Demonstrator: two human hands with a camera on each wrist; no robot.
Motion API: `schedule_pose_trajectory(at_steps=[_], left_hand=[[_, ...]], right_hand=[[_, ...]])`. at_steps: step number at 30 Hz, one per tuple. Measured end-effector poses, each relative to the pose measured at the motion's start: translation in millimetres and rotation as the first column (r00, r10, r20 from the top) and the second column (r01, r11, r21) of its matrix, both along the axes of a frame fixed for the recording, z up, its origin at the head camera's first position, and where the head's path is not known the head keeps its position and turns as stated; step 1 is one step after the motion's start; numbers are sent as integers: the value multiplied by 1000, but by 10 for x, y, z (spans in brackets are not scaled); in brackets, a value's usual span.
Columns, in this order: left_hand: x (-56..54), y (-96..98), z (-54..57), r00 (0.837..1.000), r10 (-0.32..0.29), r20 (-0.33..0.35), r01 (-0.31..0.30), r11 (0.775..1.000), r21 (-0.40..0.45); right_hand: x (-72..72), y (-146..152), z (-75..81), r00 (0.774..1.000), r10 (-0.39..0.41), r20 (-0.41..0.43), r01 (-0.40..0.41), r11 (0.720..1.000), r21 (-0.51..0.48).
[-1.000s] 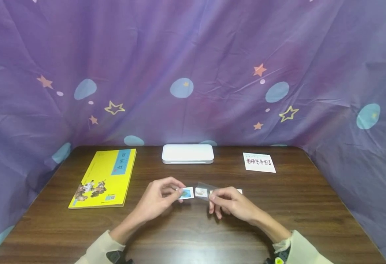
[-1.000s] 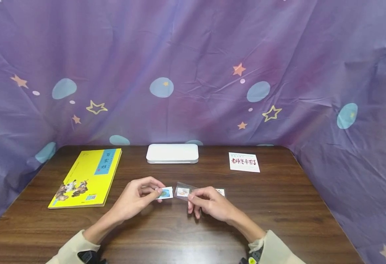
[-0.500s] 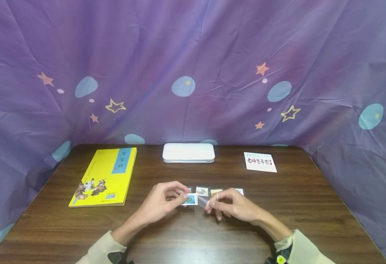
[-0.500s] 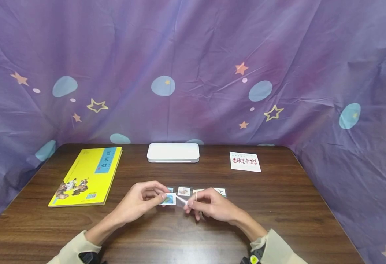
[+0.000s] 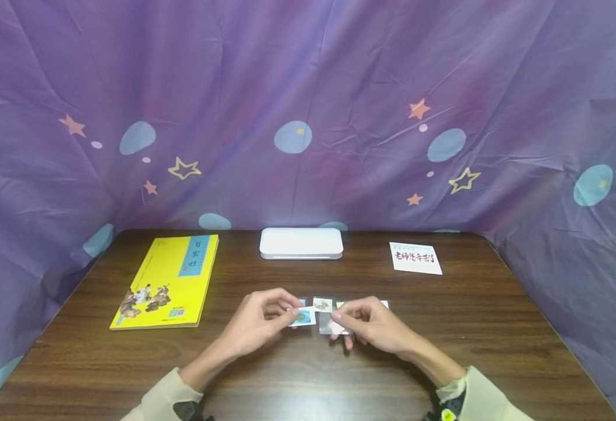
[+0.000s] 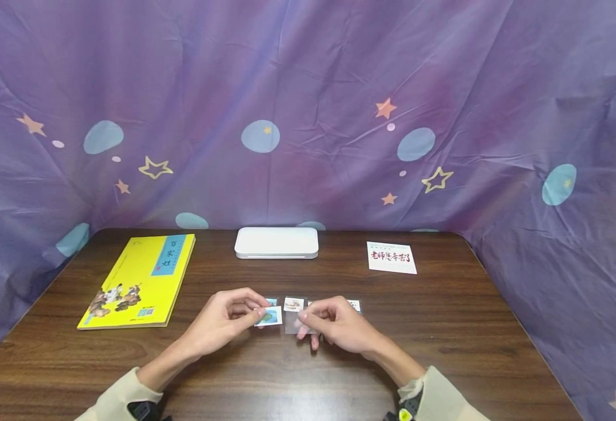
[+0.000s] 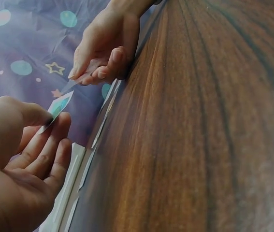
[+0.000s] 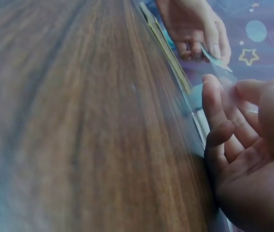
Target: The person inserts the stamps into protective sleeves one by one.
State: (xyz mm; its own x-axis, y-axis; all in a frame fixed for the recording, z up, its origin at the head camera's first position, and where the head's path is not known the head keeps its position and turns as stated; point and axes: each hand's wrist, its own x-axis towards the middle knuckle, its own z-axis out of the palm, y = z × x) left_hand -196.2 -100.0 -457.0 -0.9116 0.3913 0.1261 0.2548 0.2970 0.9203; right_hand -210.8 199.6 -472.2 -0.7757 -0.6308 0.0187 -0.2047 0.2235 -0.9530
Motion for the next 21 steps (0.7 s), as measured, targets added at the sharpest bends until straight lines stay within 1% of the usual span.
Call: schedule_pose_trajectory(at_steps=[7,15,21], left_hand=[[7,13,-1,1000,16,-11,-16,1000,5],[26,22,-8,1000,31,-4,-31,999,17],[37,27,2,999,40,-28,-39,999,24]], right_hand=[[19,6,-17,1000,-23,20,23,1000,-7],[-3,1,-26,996,-85,-22,84,996,-31],[-6,-5,-25,997,-68,-22,67,997,-36]])
